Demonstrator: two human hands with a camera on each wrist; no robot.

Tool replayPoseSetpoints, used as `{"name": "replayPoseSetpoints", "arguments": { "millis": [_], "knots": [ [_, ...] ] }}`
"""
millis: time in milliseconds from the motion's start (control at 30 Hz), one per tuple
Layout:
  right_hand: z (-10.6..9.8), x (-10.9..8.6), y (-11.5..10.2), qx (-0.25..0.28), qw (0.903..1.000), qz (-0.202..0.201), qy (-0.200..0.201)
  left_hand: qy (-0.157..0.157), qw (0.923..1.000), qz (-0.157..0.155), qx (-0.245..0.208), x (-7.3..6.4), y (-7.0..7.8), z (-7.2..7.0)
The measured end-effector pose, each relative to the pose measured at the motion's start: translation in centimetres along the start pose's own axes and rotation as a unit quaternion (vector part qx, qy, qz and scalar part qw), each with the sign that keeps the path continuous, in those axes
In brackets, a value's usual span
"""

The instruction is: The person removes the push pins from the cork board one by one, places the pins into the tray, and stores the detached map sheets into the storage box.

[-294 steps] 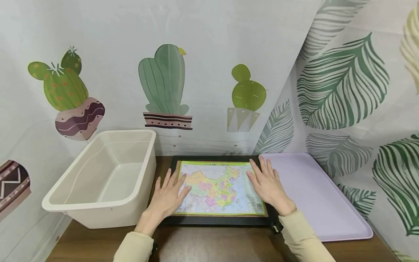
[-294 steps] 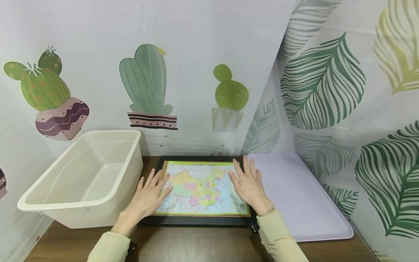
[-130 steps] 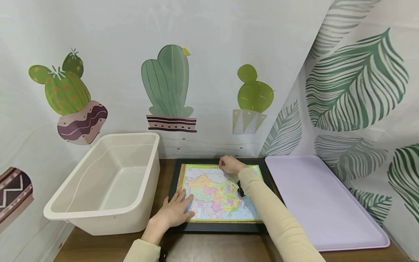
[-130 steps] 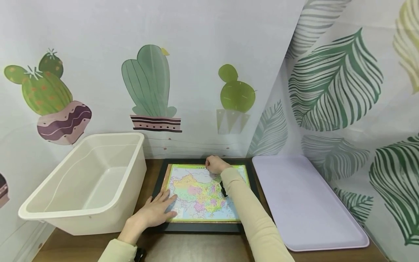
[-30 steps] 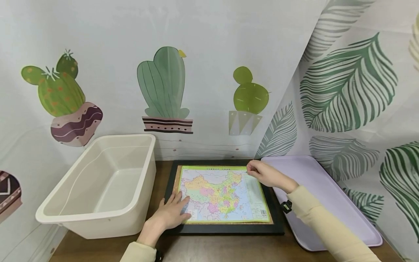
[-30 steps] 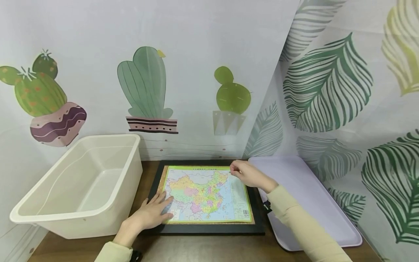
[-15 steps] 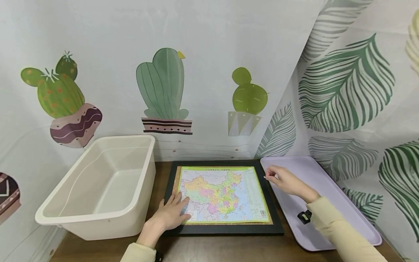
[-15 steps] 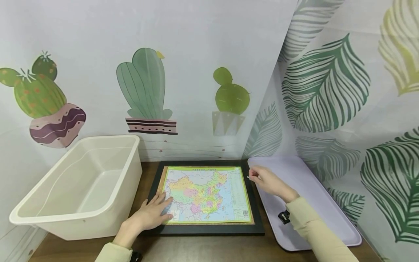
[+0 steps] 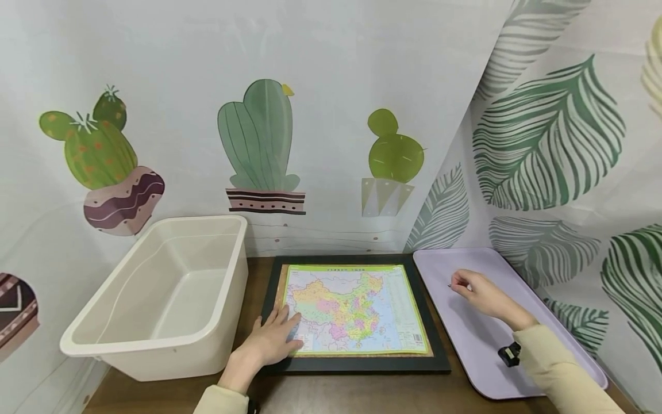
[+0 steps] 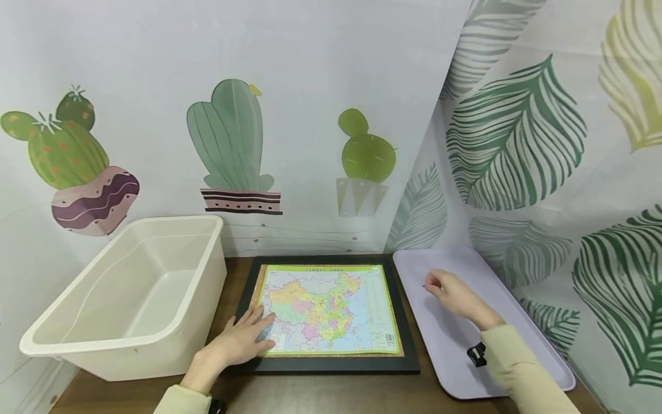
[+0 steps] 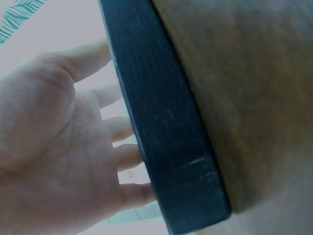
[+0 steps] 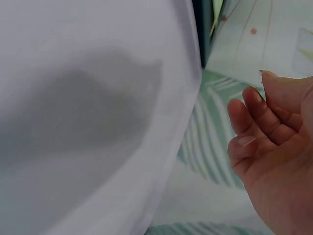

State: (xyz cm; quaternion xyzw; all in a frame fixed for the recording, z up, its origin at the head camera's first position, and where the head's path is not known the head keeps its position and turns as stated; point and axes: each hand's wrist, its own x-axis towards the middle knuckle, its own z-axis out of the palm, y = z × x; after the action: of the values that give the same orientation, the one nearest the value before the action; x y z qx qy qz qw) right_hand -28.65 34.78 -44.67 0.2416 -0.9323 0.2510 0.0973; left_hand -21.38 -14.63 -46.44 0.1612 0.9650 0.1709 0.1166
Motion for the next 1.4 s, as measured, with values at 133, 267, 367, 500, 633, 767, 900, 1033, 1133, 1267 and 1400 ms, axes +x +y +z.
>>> {"name": "replayPoseSetpoints", "arguments": {
  "millis": [133, 267, 367, 500, 633, 767, 900, 1033, 1133, 1267, 1400],
  "knots": [
    [-0.3, -0.8, 1.3, -0.005, 0.9998, 0.019, -0.006, -0.001, 1.0000, 0.002, 0.000, 0.0, 0.0, 0.1],
    [-0.4, -1.3, 2.3, -0.017, 0.9995, 0.025, -0.005, -0.003, 1.0000, 0.002, 0.002, 0.0, 0.0, 0.0],
    [-0.4, -1.6, 2.9, -0.023, 0.9993, 0.027, -0.004, -0.004, 1.0000, 0.000, 0.001, 0.0, 0.0, -0.1],
    [-0.4, -1.9, 3.5, -0.028, 0.9991, 0.032, -0.003, -0.005, 1.0000, -0.002, -0.001, -0.1, 0.1, -0.1],
    [-0.4, -2.3, 4.1, -0.034, 0.9988, 0.035, 0.000, -0.003, 1.0000, -0.001, -0.001, -0.1, 0.1, -0.1],
    [-0.4, -2.6, 4.6, -0.036, 0.9986, 0.039, -0.002, -0.001, 1.0000, 0.000, 0.001, -0.1, 0.1, -0.1],
    [-0.4, -2.9, 5.0, -0.035, 0.9982, 0.048, -0.009, 0.001, 1.0000, 0.001, 0.002, 0.0, 0.0, 0.0],
    [-0.3, -2.9, 5.5, -0.046, 0.9968, 0.063, -0.020, 0.001, 1.0000, 0.002, 0.002, 0.0, 0.0, 0.1],
    [-0.2, -3.0, 5.8, -0.051, 0.9959, 0.070, -0.026, 0.001, 1.0000, 0.004, 0.003, 0.0, -0.1, 0.0],
    [-0.2, -3.0, 6.2, -0.049, 0.9953, 0.076, -0.034, 0.000, 1.0000, 0.004, 0.004, -0.1, 0.0, -0.1],
    [-0.1, -2.9, 6.4, -0.043, 0.9947, 0.083, -0.044, 0.000, 1.0000, 0.003, 0.003, -0.1, 0.1, -0.1]
  ]
}}
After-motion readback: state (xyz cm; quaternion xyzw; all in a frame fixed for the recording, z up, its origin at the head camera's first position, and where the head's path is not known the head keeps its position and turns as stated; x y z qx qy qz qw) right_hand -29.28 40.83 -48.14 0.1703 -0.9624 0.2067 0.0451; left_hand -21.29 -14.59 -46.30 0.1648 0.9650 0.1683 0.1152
